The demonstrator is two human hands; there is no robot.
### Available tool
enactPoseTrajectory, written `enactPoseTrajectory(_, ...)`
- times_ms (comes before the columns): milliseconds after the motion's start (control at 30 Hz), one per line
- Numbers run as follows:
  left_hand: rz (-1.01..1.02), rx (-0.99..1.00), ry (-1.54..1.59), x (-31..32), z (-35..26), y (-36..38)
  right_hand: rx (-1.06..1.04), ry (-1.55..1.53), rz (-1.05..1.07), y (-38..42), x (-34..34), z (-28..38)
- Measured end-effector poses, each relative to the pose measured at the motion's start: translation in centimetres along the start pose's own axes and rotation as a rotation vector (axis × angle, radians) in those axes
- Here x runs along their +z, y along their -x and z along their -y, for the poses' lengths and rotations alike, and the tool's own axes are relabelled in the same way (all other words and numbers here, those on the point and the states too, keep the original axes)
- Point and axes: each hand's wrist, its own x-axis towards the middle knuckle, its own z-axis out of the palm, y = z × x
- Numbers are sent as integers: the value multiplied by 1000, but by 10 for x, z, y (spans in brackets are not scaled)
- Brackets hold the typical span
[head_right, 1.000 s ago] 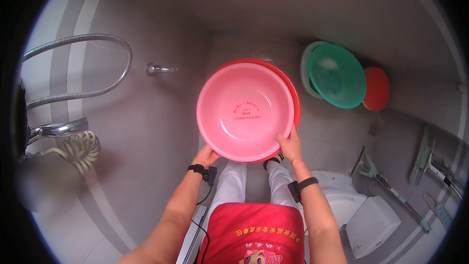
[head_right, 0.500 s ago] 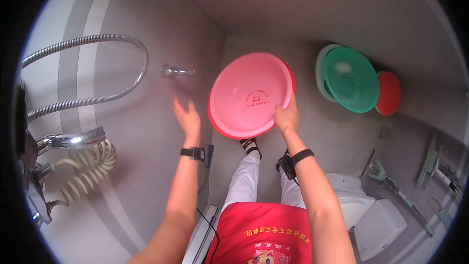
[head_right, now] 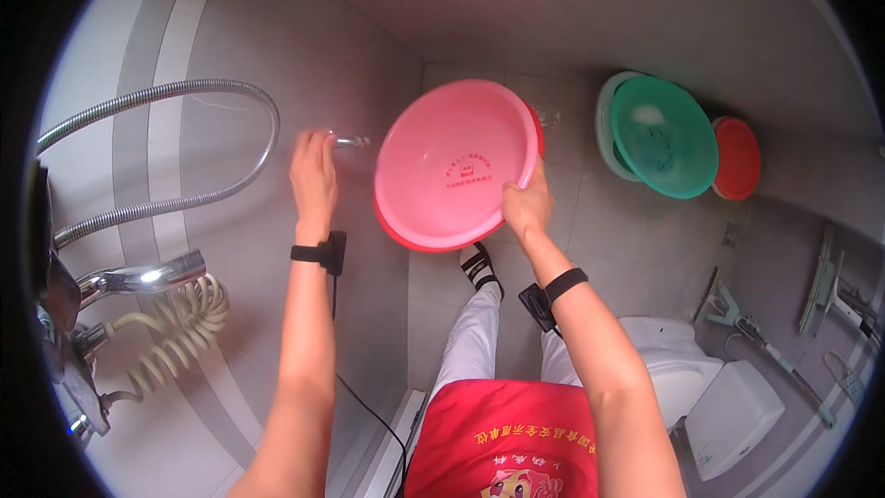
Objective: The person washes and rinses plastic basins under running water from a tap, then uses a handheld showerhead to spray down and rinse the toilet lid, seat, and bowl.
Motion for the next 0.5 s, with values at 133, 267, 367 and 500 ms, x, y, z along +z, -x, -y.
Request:
enactPoseTrajectory(133,2,-64,-75,2,-8,-7,27,-15,1,3,3,4)
enactPoseTrajectory(267,-3,-75,-159,6,-6,-11,15,-1,-15,4,4,6)
enactPoseTrajectory(367,33,-155,-130,4,-9,-14,1,-3,-25,4,7,3)
enactPoseTrajectory(500,-112,-282,142,11,-16,12,-18,-36,-52,2,11,0)
